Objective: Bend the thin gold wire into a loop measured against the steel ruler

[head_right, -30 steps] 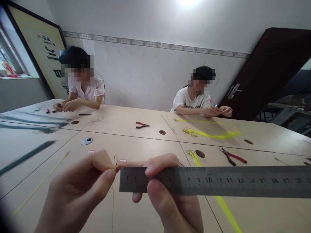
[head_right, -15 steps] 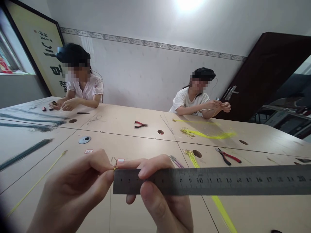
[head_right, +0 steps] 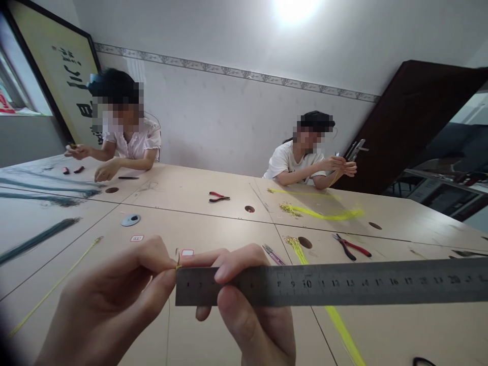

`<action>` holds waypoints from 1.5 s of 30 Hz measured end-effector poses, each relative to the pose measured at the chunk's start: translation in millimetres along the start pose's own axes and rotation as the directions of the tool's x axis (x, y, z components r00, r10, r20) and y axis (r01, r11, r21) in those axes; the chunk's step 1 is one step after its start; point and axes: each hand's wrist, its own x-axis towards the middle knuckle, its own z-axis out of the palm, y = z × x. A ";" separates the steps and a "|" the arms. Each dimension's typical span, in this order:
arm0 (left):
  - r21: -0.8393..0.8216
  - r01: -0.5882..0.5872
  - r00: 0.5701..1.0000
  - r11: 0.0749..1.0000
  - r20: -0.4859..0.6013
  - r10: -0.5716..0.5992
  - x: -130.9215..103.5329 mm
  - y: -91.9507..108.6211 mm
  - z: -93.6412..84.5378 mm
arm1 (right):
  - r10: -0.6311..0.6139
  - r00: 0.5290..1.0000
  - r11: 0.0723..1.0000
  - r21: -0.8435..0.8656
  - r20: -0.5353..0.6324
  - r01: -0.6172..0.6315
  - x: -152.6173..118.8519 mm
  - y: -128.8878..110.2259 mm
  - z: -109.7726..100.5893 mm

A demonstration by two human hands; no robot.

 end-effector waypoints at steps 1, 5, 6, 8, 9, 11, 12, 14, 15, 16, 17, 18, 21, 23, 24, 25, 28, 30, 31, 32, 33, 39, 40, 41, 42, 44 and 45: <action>0.010 -0.007 1.000 1.000 -0.002 0.007 0.2 0.4 0.0 | 0.005 1.000 1.000 0.005 0.002 -0.005 0.2 0.0 -0.1; 0.036 -0.008 1.000 0.999 -0.008 0.008 1.6 0.9 0.2 | 0.013 0.999 1.000 0.002 -0.040 -0.013 0.0 0.2 1.5; 0.032 -0.019 1.000 0.999 -0.008 0.019 1.4 0.5 0.1 | 0.012 0.999 1.000 0.000 -0.047 -0.012 -0.2 0.2 2.2; 0.026 -0.034 0.999 0.999 -0.009 0.034 0.2 -1.2 -0.5 | 0.003 0.999 1.000 -0.015 -0.050 -0.003 -0.7 0.0 3.5; 0.032 -0.043 0.999 0.999 0.005 0.043 -0.7 -2.2 -1.1 | -0.001 0.998 1.000 -0.023 -0.056 0.000 -1.0 -0.3 4.1; 0.052 -0.058 0.998 0.997 0.042 0.056 -2.4 -4.3 -2.5 | -0.002 0.997 0.999 -0.033 -0.078 -0.001 -1.2 -1.0 5.1; 0.059 -0.062 0.997 0.996 0.049 0.059 -2.8 -5.0 -3.1 | 0.002 0.996 0.999 -0.031 -0.087 -0.005 -1.0 -1.3 5.6; 0.062 -0.075 0.997 0.995 0.038 0.072 -2.7 -5.4 -3.9 | -0.003 0.994 1.000 -0.015 -0.106 0.002 -0.1 -1.7 6.3; 0.065 -0.085 0.996 0.994 0.019 0.084 -2.4 -5.0 -4.0 | -0.008 0.994 1.000 -0.010 -0.108 0.007 0.5 -1.8 6.6; 0.076 -0.099 0.995 0.992 0.009 0.098 -2.0 -4.4 -3.9 | -0.014 0.994 1.000 -0.009 -0.108 0.013 1.0 -1.8 6.7; 0.093 -0.113 0.994 0.989 0.009 0.113 -1.7 -3.7 -3.7 | -0.016 0.994 1.000 -0.010 -0.107 0.015 1.4 -1.7 6.6; 0.113 -0.127 0.992 0.985 0.020 0.125 -1.7 -2.8 -3.4 | -0.017 0.995 1.000 -0.017 -0.098 0.015 1.5 -1.5 6.3; 0.145 -0.143 0.989 0.979 -0.005 0.145 -2.5 -0.5 -2.2 | -0.016 0.996 0.999 -0.038 -0.086 0.013 0.7 -1.2 5.0; 0.149 -0.154 0.986 0.977 -0.041 0.162 -3.2 -0.4 -1.5 | -0.038 0.994 0.998 -0.044 -0.098 0.033 0.3 -1.1 4.2; 0.149 -0.161 0.985 0.976 -0.039 0.169 -3.3 -1.0 -1.3 | -0.042 0.994 0.998 -0.048 -0.100 0.037 0.4 -1.1 4.1; 0.146 -0.166 0.985 0.975 -0.028 0.172 -3.3 -2.0 -1.0 | -0.041 0.994 0.998 -0.053 -0.102 0.036 0.8 -1.1 4.1; 0.116 -0.139 0.990 0.983 -0.003 0.140 -3.0 -6.4 -0.5 | -0.040 0.993 0.997 -0.072 -0.110 0.032 2.0 -0.8 5.9; 0.089 -0.101 0.995 0.991 0.004 0.101 -3.2 -8.9 -0.7 | -0.058 0.988 0.996 -0.073 -0.146 0.048 2.0 -0.6 7.7; 0.072 -0.086 0.996 0.994 0.017 0.085 -3.6 -9.7 -1.0 | -0.062 0.984 0.997 -0.065 -0.164 0.052 1.7 -0.5 8.4; 0.054 -0.067 0.997 0.996 0.033 0.066 -4.0 -10.2 -1.4 | -0.061 0.983 0.997 -0.054 -0.172 0.052 1.3 -0.3 8.7; 0.034 -0.051 0.998 0.998 0.040 0.050 -4.5 -10.4 -1.9 | -0.053 0.984 0.998 -0.040 -0.170 0.047 0.9 -0.1 8.7; 0.078 -0.098 0.995 0.992 -0.001 0.098 -6.5 -8.5 -2.8 | -0.084 0.988 0.995 -0.058 -0.128 0.077 -0.4 1.7 7.6; 0.118 -0.143 0.989 0.983 -0.021 0.146 -6.8 -8.7 -2.4 | -0.093 0.986 0.995 -0.055 -0.138 0.086 -0.7 2.0 8.0; 0.156 -0.193 0.979 0.969 -0.035 0.200 -7.2 -9.2 -2.0 | -0.089 0.986 0.996 -0.043 -0.143 0.084 -0.9 2.3 8.4; 0.195 -0.244 0.967 0.950 -0.031 0.255 -7.7 -9.9 -1.5 | -0.074 0.987 0.997 -0.031 -0.140 0.070 -1.0 2.4 8.4; 0.265 -0.324 0.941 0.908 -0.006 0.338 -8.4 -11.1 -0.8 | -0.051 0.992 0.998 -0.036 -0.116 0.047 -0.4 1.8 6.3; 0.293 -0.338 0.936 0.894 0.005 0.352 -8.5 -11.4 -0.6 | -0.070 0.991 0.997 -0.052 -0.117 0.064 0.5 1.1 4.0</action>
